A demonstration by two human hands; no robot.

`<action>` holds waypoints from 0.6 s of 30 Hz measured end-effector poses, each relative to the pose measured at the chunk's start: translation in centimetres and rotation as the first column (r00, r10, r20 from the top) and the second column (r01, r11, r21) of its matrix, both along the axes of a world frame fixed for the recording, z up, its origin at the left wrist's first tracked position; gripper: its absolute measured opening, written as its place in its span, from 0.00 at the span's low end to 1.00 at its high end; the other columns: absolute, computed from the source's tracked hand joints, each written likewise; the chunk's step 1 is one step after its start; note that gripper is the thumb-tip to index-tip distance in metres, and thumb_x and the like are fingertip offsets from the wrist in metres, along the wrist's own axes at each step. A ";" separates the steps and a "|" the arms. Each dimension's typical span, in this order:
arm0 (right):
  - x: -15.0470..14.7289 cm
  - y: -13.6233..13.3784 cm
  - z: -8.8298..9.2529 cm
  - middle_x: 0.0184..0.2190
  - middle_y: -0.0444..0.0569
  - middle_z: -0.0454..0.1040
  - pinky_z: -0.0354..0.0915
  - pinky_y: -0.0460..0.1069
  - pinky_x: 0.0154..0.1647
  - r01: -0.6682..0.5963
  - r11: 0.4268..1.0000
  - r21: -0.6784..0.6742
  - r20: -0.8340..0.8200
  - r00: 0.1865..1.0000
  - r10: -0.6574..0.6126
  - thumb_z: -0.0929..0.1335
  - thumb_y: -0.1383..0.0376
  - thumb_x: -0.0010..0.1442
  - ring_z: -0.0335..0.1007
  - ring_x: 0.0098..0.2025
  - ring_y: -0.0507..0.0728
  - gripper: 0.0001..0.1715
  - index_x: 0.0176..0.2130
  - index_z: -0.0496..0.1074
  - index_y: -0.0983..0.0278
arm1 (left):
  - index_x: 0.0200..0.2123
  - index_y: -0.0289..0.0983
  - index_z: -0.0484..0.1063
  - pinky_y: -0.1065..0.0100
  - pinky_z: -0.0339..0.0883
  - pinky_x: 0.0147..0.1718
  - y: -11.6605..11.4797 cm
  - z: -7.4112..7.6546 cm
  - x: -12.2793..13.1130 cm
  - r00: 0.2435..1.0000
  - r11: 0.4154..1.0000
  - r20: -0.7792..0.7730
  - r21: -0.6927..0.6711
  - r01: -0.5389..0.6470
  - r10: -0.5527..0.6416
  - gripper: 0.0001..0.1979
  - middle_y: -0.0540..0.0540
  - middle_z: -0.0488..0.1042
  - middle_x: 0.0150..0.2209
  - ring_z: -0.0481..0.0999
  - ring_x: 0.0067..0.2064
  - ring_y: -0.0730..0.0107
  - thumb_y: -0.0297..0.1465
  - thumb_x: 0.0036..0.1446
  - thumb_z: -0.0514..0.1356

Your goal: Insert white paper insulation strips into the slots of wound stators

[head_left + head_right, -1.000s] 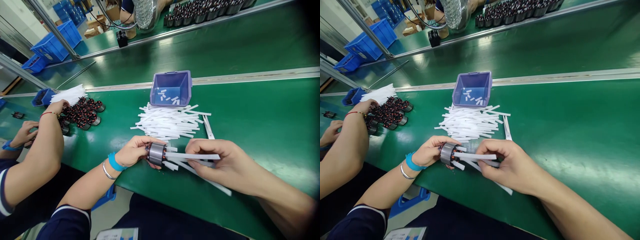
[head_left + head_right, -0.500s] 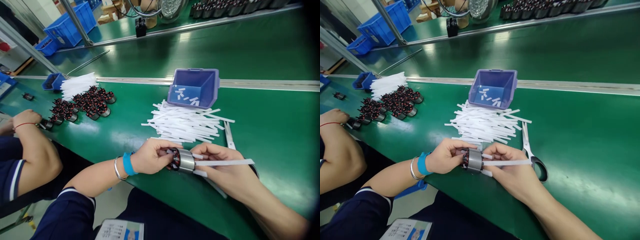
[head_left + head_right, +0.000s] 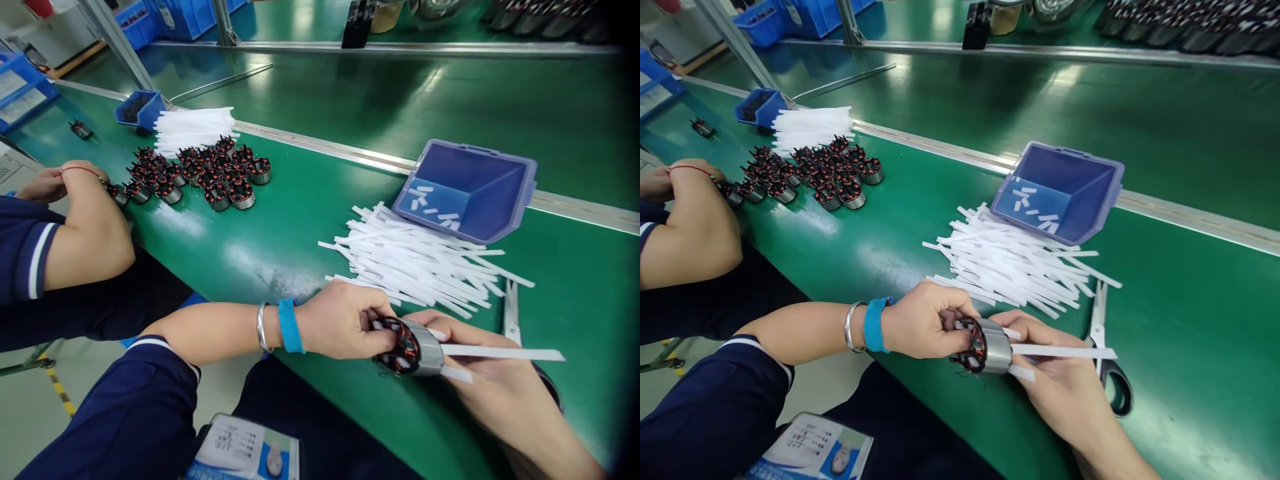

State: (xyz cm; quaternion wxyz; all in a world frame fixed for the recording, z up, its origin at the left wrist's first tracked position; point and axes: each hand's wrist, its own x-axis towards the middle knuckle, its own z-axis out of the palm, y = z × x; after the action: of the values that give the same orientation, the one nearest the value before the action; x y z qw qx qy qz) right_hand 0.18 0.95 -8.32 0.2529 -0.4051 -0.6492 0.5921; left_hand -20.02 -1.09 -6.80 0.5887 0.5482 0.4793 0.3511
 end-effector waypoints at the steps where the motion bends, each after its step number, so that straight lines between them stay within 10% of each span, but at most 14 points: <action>1: 0.0 0.0 -0.1 0.31 0.54 0.74 0.69 0.49 0.29 -0.004 1.000 -0.024 -0.015 1.000 0.003 0.72 0.52 0.53 0.70 0.30 0.58 0.17 0.25 0.72 0.62 | 0.23 0.33 0.69 0.78 0.54 0.17 0.1 0.2 0.0 1.000 1.000 0.009 -0.027 -0.010 0.010 0.04 0.57 0.62 0.15 0.60 0.17 0.83 0.22 0.42 0.63; 8: 0.2 0.3 -0.3 0.31 0.53 0.74 0.67 0.50 0.28 0.002 0.999 -0.046 -0.026 1.000 -0.004 0.72 0.56 0.54 0.70 0.30 0.58 0.13 0.24 0.72 0.61 | 0.27 0.31 0.75 0.77 0.68 0.24 1.5 1.1 -1.3 0.965 0.895 0.229 -0.391 0.215 -0.131 0.07 0.52 0.73 0.20 0.73 0.23 0.79 0.18 0.42 0.60; 18: 0.1 -0.4 0.6 0.29 0.51 0.74 0.65 0.47 0.22 0.067 0.991 -0.117 -0.041 0.997 -0.072 0.75 0.59 0.50 0.69 0.26 0.55 0.16 0.20 0.69 0.62 | 0.30 0.31 0.77 0.75 0.74 0.23 1.8 -0.5 -1.6 0.919 0.861 0.368 -0.412 0.299 -0.144 0.10 0.51 0.75 0.21 0.76 0.22 0.76 0.16 0.43 0.60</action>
State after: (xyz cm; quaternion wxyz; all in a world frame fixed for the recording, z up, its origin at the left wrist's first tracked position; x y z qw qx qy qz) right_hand 0.33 0.59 -7.76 0.2638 -0.4280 -0.5935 0.6285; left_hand -21.64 0.71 -7.27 0.8090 0.3798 0.3779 0.2417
